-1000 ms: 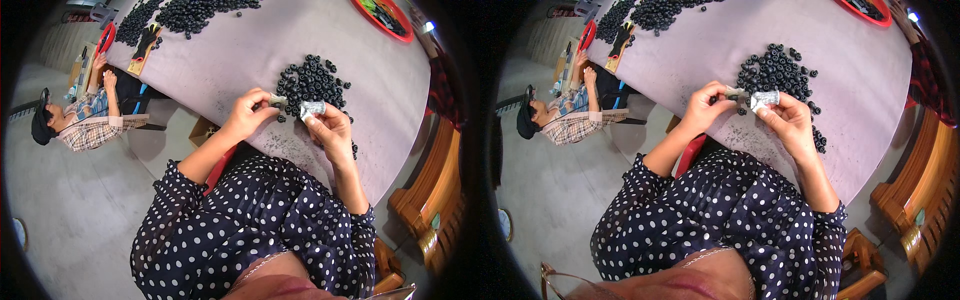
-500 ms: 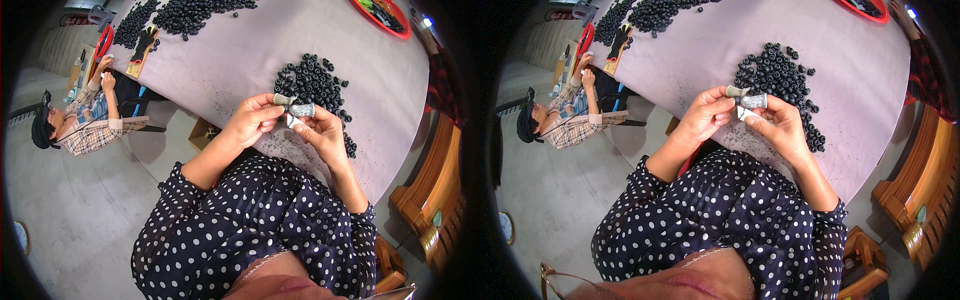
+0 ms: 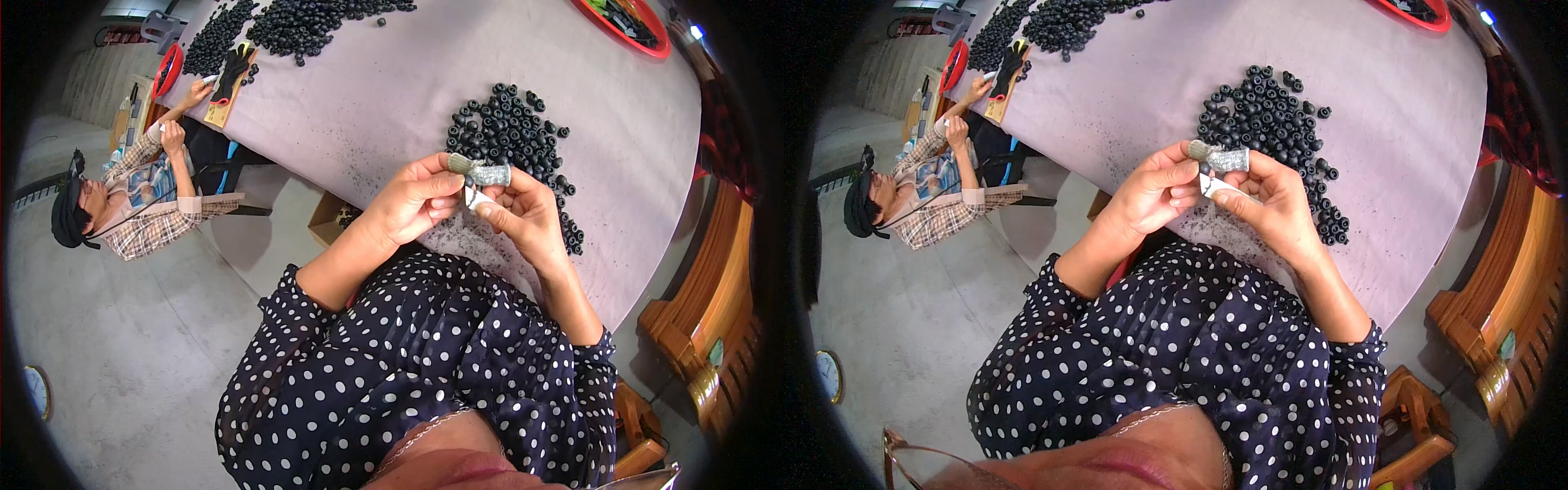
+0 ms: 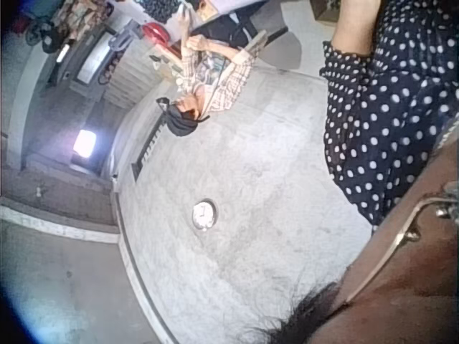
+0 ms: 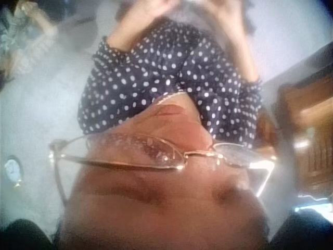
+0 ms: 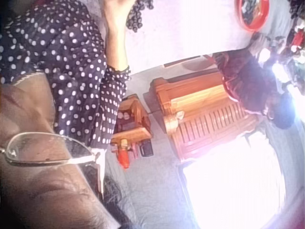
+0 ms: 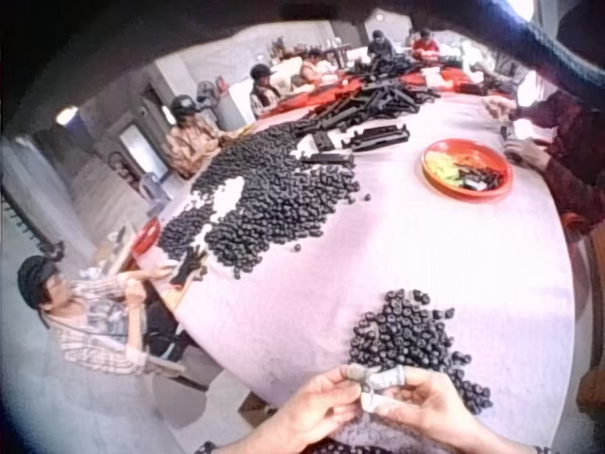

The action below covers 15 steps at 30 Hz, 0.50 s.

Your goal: The person assembles small black plastic or rubber components by hand, fitting small grey pieces into them.

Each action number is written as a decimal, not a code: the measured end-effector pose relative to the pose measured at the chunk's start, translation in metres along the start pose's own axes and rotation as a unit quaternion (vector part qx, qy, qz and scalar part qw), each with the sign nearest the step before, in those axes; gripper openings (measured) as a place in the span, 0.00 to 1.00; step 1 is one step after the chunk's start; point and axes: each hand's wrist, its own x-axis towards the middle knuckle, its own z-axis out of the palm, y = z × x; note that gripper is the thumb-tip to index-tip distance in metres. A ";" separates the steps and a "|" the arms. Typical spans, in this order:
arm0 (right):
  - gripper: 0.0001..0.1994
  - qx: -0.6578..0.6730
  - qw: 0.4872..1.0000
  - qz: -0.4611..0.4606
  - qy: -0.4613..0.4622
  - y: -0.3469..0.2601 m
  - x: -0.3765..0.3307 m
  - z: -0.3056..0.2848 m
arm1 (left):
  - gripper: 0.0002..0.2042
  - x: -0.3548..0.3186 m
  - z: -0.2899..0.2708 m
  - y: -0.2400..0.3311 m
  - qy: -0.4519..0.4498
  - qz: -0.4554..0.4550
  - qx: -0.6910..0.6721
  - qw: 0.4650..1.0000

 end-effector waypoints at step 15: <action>0.14 0.012 1.000 0.005 -0.001 -0.003 0.001 0.002 | 0.10 0.000 0.004 -0.003 0.010 -0.019 -0.053 0.998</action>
